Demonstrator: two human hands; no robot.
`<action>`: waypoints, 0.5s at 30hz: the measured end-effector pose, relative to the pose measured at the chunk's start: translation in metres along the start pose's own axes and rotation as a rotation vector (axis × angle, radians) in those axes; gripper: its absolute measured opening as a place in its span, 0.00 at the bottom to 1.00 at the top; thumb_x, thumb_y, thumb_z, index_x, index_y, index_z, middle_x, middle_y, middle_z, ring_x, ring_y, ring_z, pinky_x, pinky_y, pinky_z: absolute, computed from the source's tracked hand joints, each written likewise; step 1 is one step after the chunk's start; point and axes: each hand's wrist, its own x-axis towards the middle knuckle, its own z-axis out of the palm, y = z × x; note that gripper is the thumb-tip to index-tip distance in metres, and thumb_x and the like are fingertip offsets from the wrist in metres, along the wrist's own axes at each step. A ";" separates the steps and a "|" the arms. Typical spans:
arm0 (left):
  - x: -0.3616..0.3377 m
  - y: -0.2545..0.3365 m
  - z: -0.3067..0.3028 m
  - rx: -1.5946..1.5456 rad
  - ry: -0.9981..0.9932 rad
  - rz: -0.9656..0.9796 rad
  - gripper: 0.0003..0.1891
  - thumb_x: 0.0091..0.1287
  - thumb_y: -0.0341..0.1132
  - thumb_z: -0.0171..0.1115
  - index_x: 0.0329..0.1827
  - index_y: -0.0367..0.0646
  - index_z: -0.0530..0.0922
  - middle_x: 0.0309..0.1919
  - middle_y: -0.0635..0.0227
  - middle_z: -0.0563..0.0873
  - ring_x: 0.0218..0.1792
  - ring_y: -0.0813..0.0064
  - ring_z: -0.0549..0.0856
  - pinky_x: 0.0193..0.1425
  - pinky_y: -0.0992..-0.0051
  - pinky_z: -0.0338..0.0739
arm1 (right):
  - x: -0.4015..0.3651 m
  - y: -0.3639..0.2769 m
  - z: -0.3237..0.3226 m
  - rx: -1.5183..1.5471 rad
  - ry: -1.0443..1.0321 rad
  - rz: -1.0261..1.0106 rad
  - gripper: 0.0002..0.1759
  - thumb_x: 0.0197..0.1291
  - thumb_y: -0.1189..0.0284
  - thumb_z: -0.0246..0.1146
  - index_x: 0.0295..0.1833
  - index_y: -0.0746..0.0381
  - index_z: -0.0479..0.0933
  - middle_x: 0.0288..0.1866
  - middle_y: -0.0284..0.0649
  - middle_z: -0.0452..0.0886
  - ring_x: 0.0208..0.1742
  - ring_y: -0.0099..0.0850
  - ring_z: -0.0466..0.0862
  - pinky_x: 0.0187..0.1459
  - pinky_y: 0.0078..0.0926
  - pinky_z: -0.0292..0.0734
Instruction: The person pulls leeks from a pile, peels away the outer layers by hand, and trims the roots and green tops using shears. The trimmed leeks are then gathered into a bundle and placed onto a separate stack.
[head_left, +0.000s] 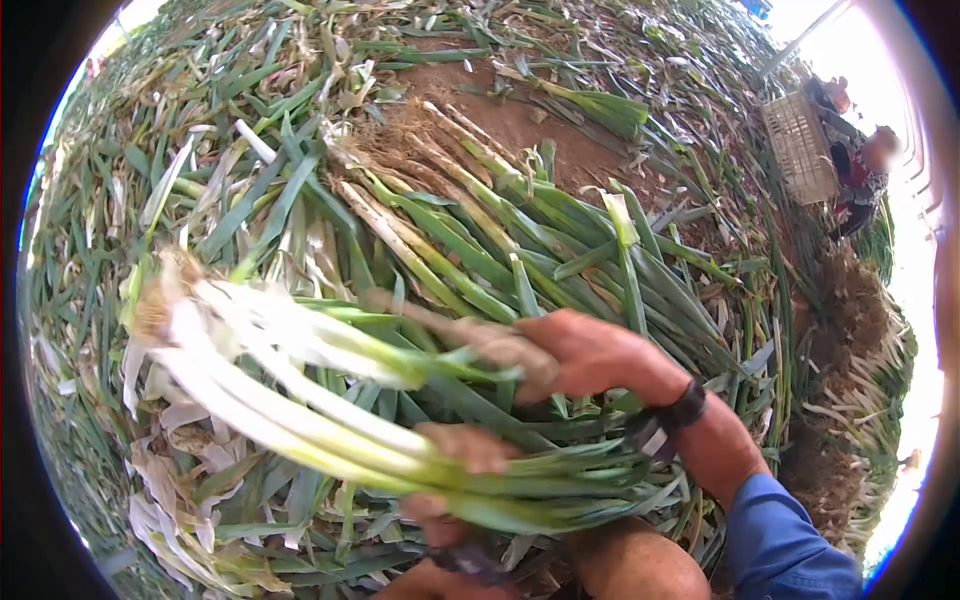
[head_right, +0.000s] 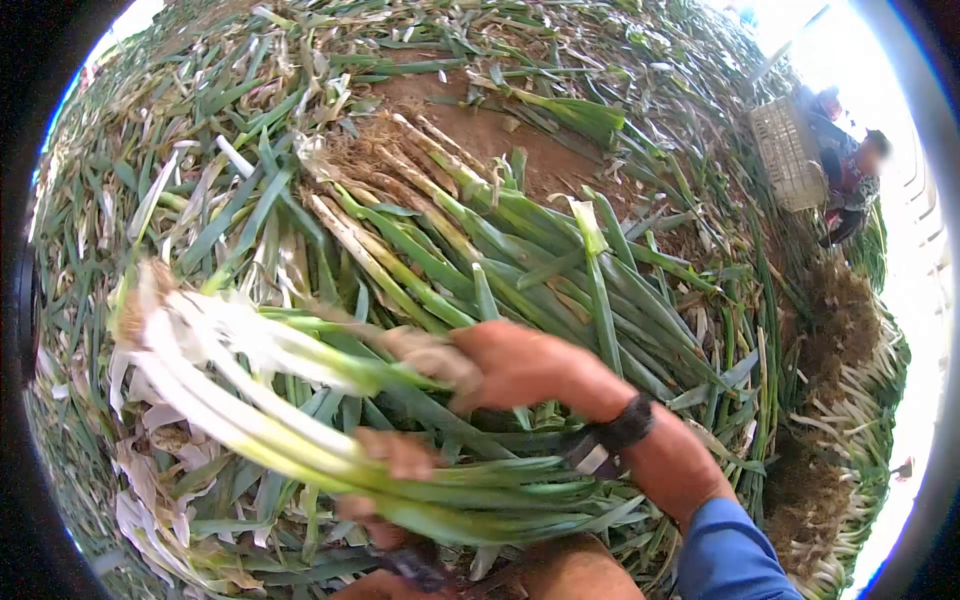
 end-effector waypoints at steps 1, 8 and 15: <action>0.001 0.024 -0.002 0.014 -0.010 0.077 0.27 0.58 0.43 0.70 0.56 0.43 0.70 0.40 0.64 0.78 0.46 0.63 0.82 0.59 0.57 0.76 | -0.008 0.017 -0.007 -0.121 -0.030 0.102 0.26 0.48 0.63 0.74 0.50 0.67 0.79 0.41 0.55 0.85 0.46 0.54 0.85 0.49 0.48 0.79; -0.004 0.032 -0.035 0.064 0.682 0.077 0.22 0.62 0.48 0.65 0.52 0.44 0.74 0.35 0.66 0.78 0.41 0.65 0.79 0.57 0.57 0.74 | -0.006 0.100 0.015 -0.408 0.070 0.417 0.19 0.54 0.61 0.65 0.43 0.66 0.83 0.40 0.58 0.86 0.46 0.57 0.85 0.49 0.51 0.80; -0.015 -0.021 -0.077 -0.048 0.853 -0.062 0.18 0.63 0.40 0.65 0.51 0.39 0.75 0.40 0.58 0.80 0.47 0.58 0.80 0.61 0.56 0.74 | 0.021 0.084 0.020 -0.475 0.008 0.482 0.17 0.54 0.65 0.62 0.42 0.68 0.84 0.41 0.60 0.86 0.47 0.57 0.85 0.51 0.50 0.80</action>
